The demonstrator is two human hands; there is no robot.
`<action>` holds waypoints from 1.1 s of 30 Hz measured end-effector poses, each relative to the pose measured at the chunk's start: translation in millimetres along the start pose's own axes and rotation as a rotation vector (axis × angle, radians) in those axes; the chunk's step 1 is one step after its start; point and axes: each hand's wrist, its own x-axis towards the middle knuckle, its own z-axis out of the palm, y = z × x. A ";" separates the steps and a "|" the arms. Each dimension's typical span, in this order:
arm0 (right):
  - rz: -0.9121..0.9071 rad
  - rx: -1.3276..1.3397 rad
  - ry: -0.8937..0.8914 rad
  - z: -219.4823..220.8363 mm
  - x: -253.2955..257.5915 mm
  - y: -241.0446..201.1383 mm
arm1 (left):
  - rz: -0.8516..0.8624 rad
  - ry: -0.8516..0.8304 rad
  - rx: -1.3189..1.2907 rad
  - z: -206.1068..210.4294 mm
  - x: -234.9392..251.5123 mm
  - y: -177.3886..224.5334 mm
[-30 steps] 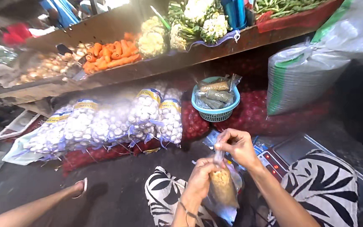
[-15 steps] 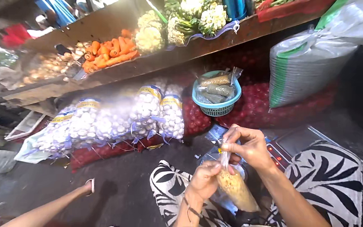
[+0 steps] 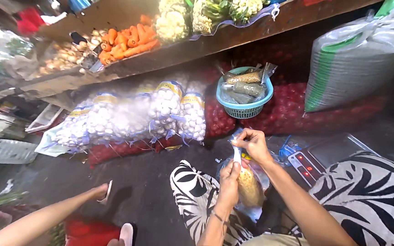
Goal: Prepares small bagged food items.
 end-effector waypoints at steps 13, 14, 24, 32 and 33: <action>-0.603 -1.291 -0.122 76.5 -59.5 -19.0 | 0.107 0.600 -0.760 -53.5 57.7 85.2; -0.686 -1.363 -0.040 76.9 -53.7 -11.1 | 0.093 0.588 -0.817 -52.6 56.6 89.7; 0.155 -0.704 -0.726 33.9 -23.3 -75.7 | 0.051 0.273 -0.432 -60.2 19.0 120.0; 0.749 1.124 -1.205 32.3 -74.2 -45.0 | 0.084 -0.211 -0.647 -49.8 8.1 132.8; 0.718 1.047 -1.171 30.5 -69.3 -41.6 | 0.068 -0.218 -0.682 -50.7 12.6 130.7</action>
